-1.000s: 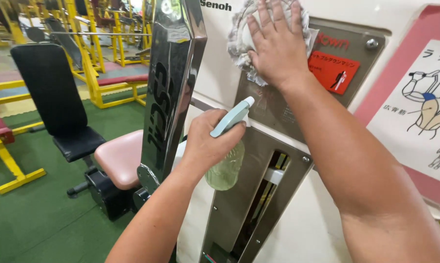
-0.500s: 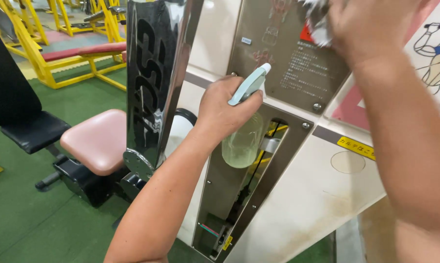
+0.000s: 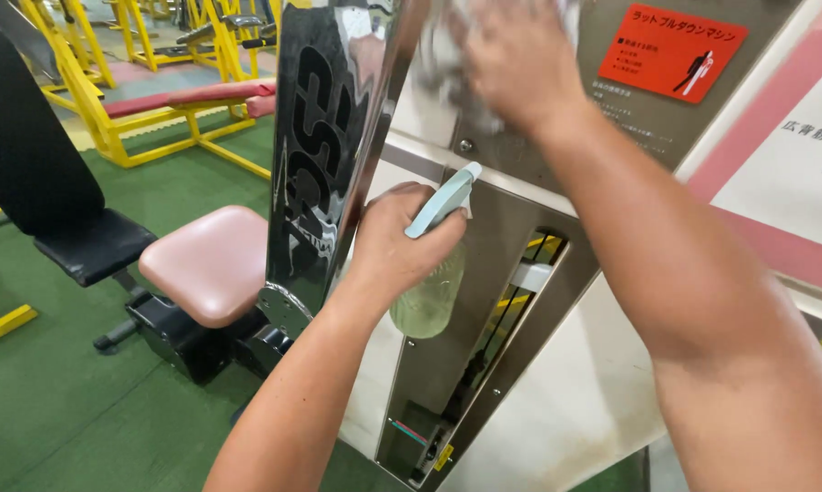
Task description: Wiping down and sanitizing gym machines and benches with a spray bottle and cloth.
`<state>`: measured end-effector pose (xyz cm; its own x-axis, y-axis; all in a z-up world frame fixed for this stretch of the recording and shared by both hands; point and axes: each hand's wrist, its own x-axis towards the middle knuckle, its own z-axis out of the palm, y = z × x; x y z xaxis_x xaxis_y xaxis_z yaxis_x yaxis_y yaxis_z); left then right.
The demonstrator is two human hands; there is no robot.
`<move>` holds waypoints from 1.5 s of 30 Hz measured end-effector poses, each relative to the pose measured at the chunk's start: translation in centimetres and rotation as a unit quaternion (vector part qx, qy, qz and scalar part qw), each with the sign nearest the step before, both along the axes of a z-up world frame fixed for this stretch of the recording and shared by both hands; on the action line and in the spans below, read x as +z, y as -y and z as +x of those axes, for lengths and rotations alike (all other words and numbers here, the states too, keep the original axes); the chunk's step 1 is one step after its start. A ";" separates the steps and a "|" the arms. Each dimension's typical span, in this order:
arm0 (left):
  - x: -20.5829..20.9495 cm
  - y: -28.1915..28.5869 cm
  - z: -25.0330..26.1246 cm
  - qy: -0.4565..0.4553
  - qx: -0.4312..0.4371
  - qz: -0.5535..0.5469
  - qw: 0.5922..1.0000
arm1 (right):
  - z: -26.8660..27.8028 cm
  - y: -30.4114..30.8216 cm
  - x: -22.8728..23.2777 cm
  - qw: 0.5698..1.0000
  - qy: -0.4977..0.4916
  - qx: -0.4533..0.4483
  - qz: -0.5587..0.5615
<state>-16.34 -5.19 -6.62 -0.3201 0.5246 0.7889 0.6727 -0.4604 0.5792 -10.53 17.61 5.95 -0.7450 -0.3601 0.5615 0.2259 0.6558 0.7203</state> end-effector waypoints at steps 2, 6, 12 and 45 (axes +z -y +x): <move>0.0 -0.2 0.3 0.017 0.002 0.001 1.000 | -0.9 0.4 2.3 0.992 -0.047 -0.047 -0.108; -0.8 -1.4 0.5 0.009 -0.006 0.034 0.999 | -2.1 1.8 -0.5 0.981 -0.054 -0.110 -0.152; -1.1 -4.0 1.8 0.051 0.010 0.069 0.996 | 4.3 0.5 -9.9 0.995 0.017 -0.089 -0.047; -1.9 -7.6 6.3 0.073 -0.069 -0.022 0.995 | 15.0 0.1 -2.7 0.985 -0.120 -0.124 -0.028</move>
<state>-9.99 2.44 -8.52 -0.3517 0.6045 0.7148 0.5126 -0.5146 0.6874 4.43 17.46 3.22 -0.6489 -0.1478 0.7464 0.5434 0.5966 0.5906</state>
